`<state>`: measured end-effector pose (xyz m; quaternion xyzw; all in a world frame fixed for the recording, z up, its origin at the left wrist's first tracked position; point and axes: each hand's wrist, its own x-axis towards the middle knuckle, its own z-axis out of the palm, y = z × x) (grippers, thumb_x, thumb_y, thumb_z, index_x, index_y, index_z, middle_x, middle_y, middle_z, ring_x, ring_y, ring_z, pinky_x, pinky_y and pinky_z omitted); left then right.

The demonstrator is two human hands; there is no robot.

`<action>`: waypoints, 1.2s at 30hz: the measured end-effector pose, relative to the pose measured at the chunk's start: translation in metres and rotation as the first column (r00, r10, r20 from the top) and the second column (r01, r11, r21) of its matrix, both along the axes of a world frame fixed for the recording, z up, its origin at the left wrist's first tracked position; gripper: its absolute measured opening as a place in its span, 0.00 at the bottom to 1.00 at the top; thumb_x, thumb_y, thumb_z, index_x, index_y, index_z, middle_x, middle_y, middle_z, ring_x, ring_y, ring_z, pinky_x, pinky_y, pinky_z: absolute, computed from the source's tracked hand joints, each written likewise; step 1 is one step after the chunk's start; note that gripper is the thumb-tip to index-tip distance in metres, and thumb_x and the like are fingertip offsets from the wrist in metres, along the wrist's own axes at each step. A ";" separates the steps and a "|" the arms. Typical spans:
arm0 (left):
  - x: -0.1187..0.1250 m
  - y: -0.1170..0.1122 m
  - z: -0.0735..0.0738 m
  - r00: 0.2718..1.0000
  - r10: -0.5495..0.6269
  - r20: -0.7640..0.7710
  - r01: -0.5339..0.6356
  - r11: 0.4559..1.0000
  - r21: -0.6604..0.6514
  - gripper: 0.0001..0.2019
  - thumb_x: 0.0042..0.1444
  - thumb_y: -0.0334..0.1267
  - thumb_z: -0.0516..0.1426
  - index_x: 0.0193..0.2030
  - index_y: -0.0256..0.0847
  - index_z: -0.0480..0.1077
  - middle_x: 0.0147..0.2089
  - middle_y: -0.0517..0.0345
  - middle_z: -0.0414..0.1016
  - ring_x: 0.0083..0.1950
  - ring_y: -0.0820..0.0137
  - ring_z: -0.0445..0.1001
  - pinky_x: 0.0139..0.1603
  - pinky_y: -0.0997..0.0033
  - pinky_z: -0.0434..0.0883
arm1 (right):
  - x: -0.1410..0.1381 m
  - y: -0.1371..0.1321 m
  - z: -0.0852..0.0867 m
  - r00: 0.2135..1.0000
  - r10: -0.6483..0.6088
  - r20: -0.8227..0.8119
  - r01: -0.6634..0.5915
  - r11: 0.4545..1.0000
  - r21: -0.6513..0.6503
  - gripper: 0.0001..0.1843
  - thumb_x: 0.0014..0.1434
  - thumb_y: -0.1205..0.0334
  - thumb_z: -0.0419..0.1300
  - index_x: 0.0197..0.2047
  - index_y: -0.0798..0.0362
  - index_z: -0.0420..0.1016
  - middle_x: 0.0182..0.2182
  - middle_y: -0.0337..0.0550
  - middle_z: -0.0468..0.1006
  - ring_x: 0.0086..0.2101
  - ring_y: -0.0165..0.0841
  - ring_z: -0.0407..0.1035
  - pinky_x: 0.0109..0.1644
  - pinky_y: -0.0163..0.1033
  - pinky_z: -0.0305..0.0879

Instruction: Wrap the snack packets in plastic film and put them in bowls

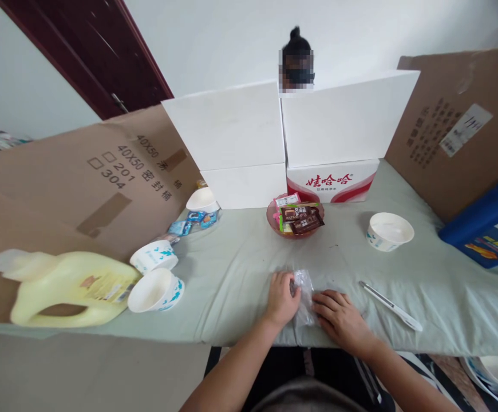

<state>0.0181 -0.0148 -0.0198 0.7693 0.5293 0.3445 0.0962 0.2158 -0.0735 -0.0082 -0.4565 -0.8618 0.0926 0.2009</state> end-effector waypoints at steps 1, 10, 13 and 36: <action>0.001 -0.001 0.000 1.000 0.022 -0.002 -0.022 0.999 0.023 0.13 0.52 0.29 0.58 0.45 0.39 0.66 0.43 0.51 0.69 0.47 0.59 0.68 0.49 0.54 0.70 | 0.001 0.000 0.000 1.000 -0.004 -0.012 0.004 1.000 0.007 0.14 0.64 0.63 0.54 0.51 0.48 0.74 0.51 0.47 0.75 0.52 0.41 0.65 0.53 0.49 0.62; 0.004 -0.008 0.008 0.971 -0.132 -0.197 0.137 0.990 0.014 0.10 0.57 0.29 0.55 0.43 0.43 0.73 0.50 0.52 0.69 0.57 0.56 0.62 0.59 0.50 0.64 | -0.005 -0.016 0.005 0.990 0.122 -0.070 -0.114 0.988 0.106 0.15 0.63 0.61 0.55 0.52 0.51 0.71 0.52 0.51 0.74 0.57 0.42 0.63 0.58 0.51 0.63; 0.004 -0.006 0.011 0.974 -0.082 -0.209 0.075 0.996 -0.040 0.12 0.56 0.29 0.56 0.45 0.42 0.74 0.53 0.50 0.68 0.58 0.55 0.61 0.60 0.50 0.63 | -0.011 -0.015 0.003 0.983 0.180 -0.034 -0.179 0.984 0.027 0.18 0.62 0.62 0.56 0.55 0.50 0.71 0.51 0.48 0.75 0.56 0.39 0.64 0.60 0.49 0.61; -0.034 0.003 -0.004 0.933 -0.279 0.228 0.312 0.942 -0.124 0.29 0.60 0.26 0.46 0.68 0.37 0.47 0.45 0.51 0.77 0.53 0.64 0.71 0.58 0.54 0.66 | -0.036 0.055 0.034 0.987 0.047 0.155 -0.037 0.997 -0.068 0.14 0.69 0.63 0.46 0.43 0.52 0.72 0.37 0.42 0.77 0.39 0.31 0.71 0.44 0.36 0.60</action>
